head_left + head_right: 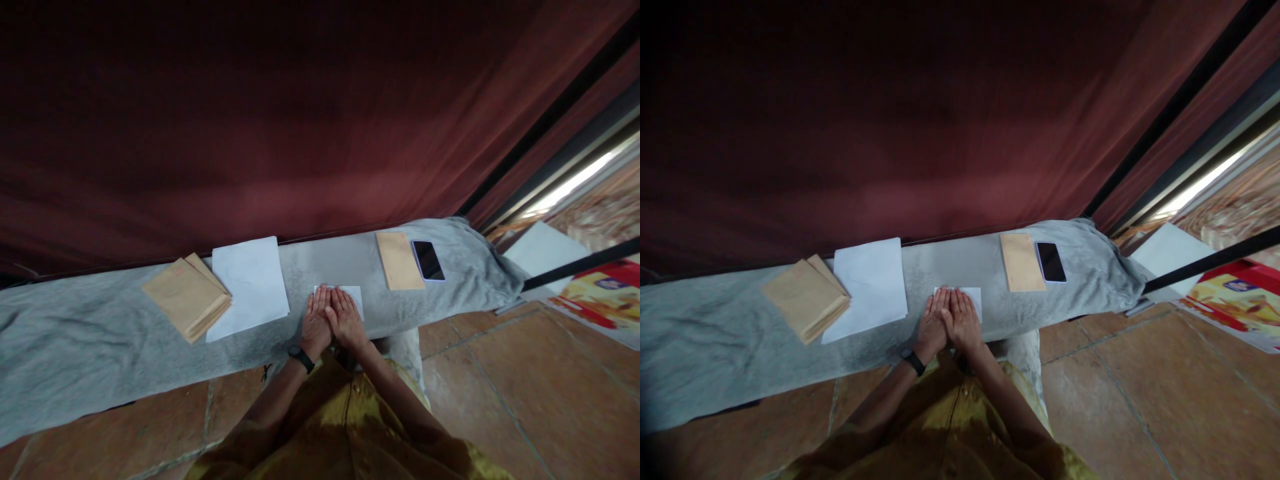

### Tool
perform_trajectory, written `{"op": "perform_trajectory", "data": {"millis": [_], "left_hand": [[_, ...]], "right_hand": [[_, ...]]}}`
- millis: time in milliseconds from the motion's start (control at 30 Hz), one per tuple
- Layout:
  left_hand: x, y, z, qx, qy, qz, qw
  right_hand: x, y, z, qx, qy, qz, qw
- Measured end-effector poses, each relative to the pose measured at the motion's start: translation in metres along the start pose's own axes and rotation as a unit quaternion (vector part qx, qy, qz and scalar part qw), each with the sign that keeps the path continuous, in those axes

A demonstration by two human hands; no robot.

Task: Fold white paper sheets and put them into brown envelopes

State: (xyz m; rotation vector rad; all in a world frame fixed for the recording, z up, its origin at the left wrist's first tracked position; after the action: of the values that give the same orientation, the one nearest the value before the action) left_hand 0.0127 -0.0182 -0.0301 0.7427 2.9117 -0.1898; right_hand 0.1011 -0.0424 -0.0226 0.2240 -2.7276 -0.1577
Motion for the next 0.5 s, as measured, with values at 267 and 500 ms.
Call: {"op": "perform_trajectory", "data": {"millis": [267, 500], "left_hand": [[-0.003, 0.001, -0.008, 0.002, 0.003, -0.018, 1.0], [-0.001, -0.001, -0.012, -0.018, -0.004, -0.037, 0.999]], "right_hand": [[-0.024, -0.012, -0.005, -0.012, -0.073, 0.013, 0.997], [-0.044, -0.02, -0.013, -0.008, -0.101, 0.03, 0.994]]}}
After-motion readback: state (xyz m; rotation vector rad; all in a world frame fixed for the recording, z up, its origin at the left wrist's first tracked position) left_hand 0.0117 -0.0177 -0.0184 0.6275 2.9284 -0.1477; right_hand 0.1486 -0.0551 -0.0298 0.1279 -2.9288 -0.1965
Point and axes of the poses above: each hand's wrist, its own y-axis towards the middle knuckle, its own z-axis out of the palm, x = y × z, the point moved 5 cm from there along y, towards the middle knuckle, and after that the axes turned 10 degrees about x, right-handed, at the moved point
